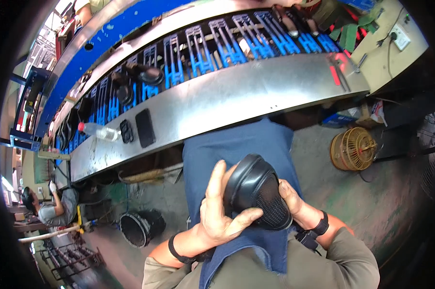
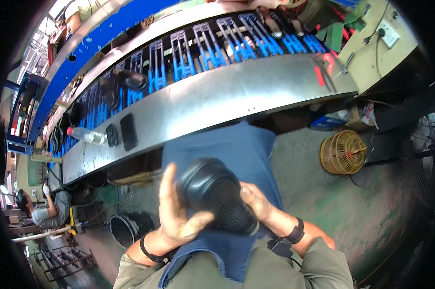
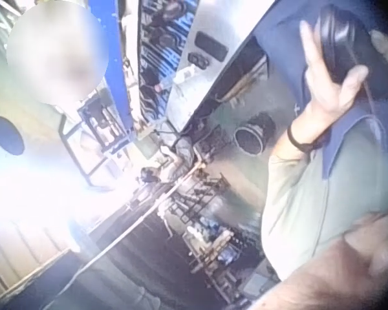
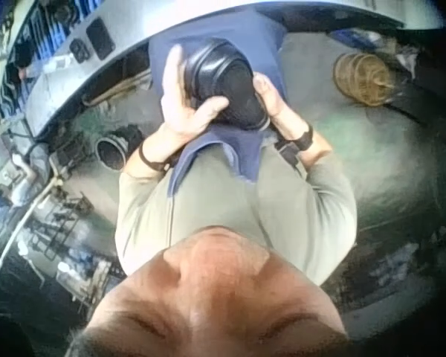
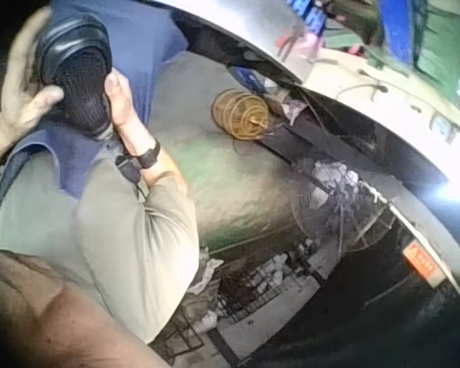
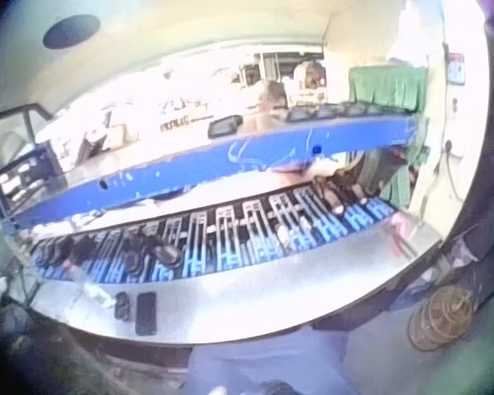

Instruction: The person is inspecting and cleaning shoe soles and uppers before placing them on a conveyor belt in a shoe factory.

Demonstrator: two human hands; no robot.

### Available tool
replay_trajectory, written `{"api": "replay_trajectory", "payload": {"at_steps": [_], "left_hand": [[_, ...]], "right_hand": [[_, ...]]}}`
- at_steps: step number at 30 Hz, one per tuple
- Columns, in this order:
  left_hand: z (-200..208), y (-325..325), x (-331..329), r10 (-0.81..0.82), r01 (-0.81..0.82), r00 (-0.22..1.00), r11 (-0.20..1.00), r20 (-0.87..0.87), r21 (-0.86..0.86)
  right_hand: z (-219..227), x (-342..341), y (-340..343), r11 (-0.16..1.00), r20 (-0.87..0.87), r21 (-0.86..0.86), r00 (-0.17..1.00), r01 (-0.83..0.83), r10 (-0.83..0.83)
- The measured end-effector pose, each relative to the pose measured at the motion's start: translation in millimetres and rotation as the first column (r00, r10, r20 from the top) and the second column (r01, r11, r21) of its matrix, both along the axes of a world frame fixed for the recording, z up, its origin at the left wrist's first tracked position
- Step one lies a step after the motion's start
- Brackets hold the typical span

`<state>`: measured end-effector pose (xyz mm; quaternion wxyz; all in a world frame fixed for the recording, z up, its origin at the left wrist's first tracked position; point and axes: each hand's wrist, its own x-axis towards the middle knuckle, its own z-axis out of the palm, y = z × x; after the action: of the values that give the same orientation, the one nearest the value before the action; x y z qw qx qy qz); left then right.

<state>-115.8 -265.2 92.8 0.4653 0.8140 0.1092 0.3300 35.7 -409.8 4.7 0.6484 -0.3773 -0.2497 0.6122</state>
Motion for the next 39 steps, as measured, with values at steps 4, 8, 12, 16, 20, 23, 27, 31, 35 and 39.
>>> {"api": "replay_trajectory", "payload": {"at_steps": [4, 8, 12, 16, 20, 23, 27, 31, 35, 39], "left_hand": [[14.1, 7.1, 21.1, -0.073, 0.076, 0.997, 0.993, -0.038, 0.088], [28.5, 29.9, 32.3, -0.148, 0.155, 0.988, 0.955, -0.045, 0.253], [40.6, 40.7, 33.7, -0.242, 0.280, 0.955, 0.927, -0.172, 0.251], [39.6, 52.0, 34.3, -0.295, 0.325, 0.941, 0.924, -0.164, 0.203], [48.2, 45.8, 30.7, -0.297, 0.340, 0.923, 0.927, -0.244, 0.158], [50.7, 23.4, 28.4, -0.174, 0.229, 0.965, 0.925, -0.196, 0.304], [52.5, 9.6, 20.5, -0.095, 0.179, 0.959, 0.933, -0.267, 0.313], [55.2, 0.4, 14.1, -0.068, 0.124, 0.960, 0.973, -0.271, 0.194], [25.7, 1.9, 30.0, 0.114, -0.107, 0.993, 0.915, -0.005, -0.388], [9.9, 42.9, 19.8, 0.231, -0.164, 0.973, 0.722, 0.011, -0.672]], "right_hand": [[20.4, -1.6, 10.2, 0.997, -0.386, 0.008, 0.920, 0.071, -0.062], [25.8, -7.2, 6.3, 0.989, -0.538, 0.008, 0.835, 0.146, -0.119], [14.3, -11.2, 3.0, 0.990, -0.719, 0.079, 0.694, 0.116, -0.024], [9.3, -8.8, 3.9, 0.986, -0.702, 0.146, 0.711, 0.087, 0.041], [3.0, -9.7, 1.8, 0.976, -0.710, 0.204, 0.697, 0.074, 0.096], [6.4, -13.8, 1.6, 0.989, -0.748, 0.126, 0.663, 0.081, 0.041], [4.9, -14.6, 5.7, 0.983, -0.801, 0.135, 0.597, 0.126, 0.033], [27.7, -8.1, 18.7, 0.987, -0.479, 0.001, 0.867, 0.159, -0.139], [35.6, -1.4, 47.4, 0.975, -0.049, 0.054, 0.976, 0.216, -0.213], [51.6, -25.6, 68.1, 0.972, 0.530, 0.024, 0.822, 0.233, -0.210]]}}
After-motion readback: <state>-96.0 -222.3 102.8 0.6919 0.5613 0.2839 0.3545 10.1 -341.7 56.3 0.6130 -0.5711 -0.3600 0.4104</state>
